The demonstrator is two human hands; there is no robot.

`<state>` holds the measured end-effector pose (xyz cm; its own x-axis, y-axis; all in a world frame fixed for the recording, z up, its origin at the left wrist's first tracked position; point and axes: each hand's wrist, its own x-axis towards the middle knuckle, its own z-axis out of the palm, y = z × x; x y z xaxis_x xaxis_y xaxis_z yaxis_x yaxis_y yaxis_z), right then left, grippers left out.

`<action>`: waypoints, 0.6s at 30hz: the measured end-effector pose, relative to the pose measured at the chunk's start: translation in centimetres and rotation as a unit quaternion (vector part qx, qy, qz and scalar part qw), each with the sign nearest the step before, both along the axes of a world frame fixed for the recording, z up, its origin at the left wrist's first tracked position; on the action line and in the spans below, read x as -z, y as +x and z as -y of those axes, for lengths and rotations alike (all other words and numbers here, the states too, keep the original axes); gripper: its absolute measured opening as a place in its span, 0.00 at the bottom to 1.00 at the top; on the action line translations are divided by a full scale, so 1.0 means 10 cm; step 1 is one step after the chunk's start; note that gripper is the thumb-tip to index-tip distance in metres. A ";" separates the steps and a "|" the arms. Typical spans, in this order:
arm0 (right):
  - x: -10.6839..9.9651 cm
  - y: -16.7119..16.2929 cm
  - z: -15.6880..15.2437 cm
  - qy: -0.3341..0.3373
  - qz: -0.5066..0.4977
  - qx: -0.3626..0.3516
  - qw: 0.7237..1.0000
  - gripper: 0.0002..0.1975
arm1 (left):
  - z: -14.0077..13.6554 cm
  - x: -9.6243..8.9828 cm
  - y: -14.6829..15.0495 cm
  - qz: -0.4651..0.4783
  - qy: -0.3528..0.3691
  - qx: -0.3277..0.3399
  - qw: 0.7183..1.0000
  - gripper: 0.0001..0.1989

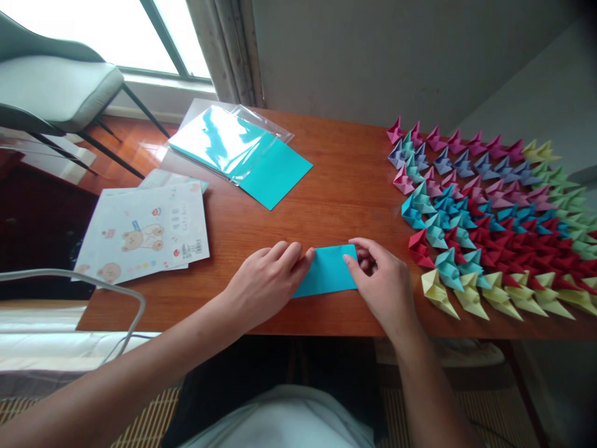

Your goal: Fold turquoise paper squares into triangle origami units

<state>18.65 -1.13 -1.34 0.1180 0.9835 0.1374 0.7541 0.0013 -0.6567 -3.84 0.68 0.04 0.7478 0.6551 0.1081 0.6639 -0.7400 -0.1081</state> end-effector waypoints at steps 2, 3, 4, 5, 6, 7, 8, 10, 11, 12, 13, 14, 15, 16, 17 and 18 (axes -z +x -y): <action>0.01 0.00 0.00 0.004 0.001 -0.002 1.000 0.13 | 0.00 -0.01 0.01 -0.007 0.002 0.000 1.000 0.17; 0.01 0.01 0.00 0.005 0.001 -0.003 1.000 0.13 | 0.00 -0.02 0.01 -0.010 0.003 0.002 1.000 0.17; 0.01 0.01 0.00 0.006 0.001 -0.004 1.000 0.13 | 0.00 -0.02 0.01 -0.014 0.002 0.002 1.000 0.17; 0.02 0.01 0.00 0.007 0.000 -0.005 1.000 0.13 | 0.00 -0.03 0.02 -0.018 0.000 0.002 1.000 0.17; 0.02 0.01 0.00 0.007 0.000 -0.005 1.000 0.13 | 0.00 -0.04 0.02 -0.023 -0.003 0.002 1.000 0.18; 0.02 0.01 0.01 0.007 -0.001 -0.007 1.000 0.13 | 0.00 -0.05 0.03 -0.027 -0.007 0.002 1.000 0.18; 0.02 0.01 0.01 0.008 -0.003 -0.008 1.000 0.13 | 0.00 -0.06 0.03 -0.032 -0.012 0.001 0.999 0.18; 0.03 0.01 0.03 0.013 -0.006 -0.009 1.000 0.13 | 0.00 -0.07 0.04 -0.039 -0.017 0.000 0.999 0.18; 0.03 0.01 0.04 0.019 -0.009 -0.008 1.000 0.12 | 0.00 -0.08 0.04 -0.041 -0.018 -0.001 0.999 0.19; 0.02 0.02 0.05 0.027 -0.013 -0.009 1.000 0.12 | 0.01 -0.08 0.04 -0.043 -0.017 -0.001 0.999 0.19; 0.02 0.02 0.07 0.039 -0.017 -0.011 0.999 0.11 | 0.01 -0.08 0.04 -0.044 -0.015 -0.002 0.999 0.19; 0.01 0.02 0.08 0.054 -0.023 -0.018 0.998 0.09 | 0.02 -0.07 0.04 -0.045 -0.012 -0.003 0.999 0.18; 0.01 0.02 0.10 0.069 -0.031 -0.033 0.997 0.07 | 0.02 -0.07 0.04 -0.044 -0.009 -0.003 0.999 0.18; 0.00 0.02 0.11 0.084 -0.038 -0.056 0.994 0.06 | 0.03 -0.06 0.04 -0.043 -0.007 -0.003 0.999 0.18; 0.00 0.02 0.13 0.099 -0.041 -0.086 0.991 0.06 | 0.03 -0.06 0.04 -0.043 -0.005 -0.002 0.999 0.18; 0.00 0.02 0.14 0.115 -0.036 -0.119 0.986 0.07 | 0.03 -0.06 0.04 -0.042 -0.004 -0.001 0.999 0.18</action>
<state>18.84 -2.55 -1.32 -0.0946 0.9283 0.3596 0.6656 0.3276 -0.6706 -3.47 0.36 0.61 0.7525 0.6574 0.0391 0.6543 -0.7395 -0.1583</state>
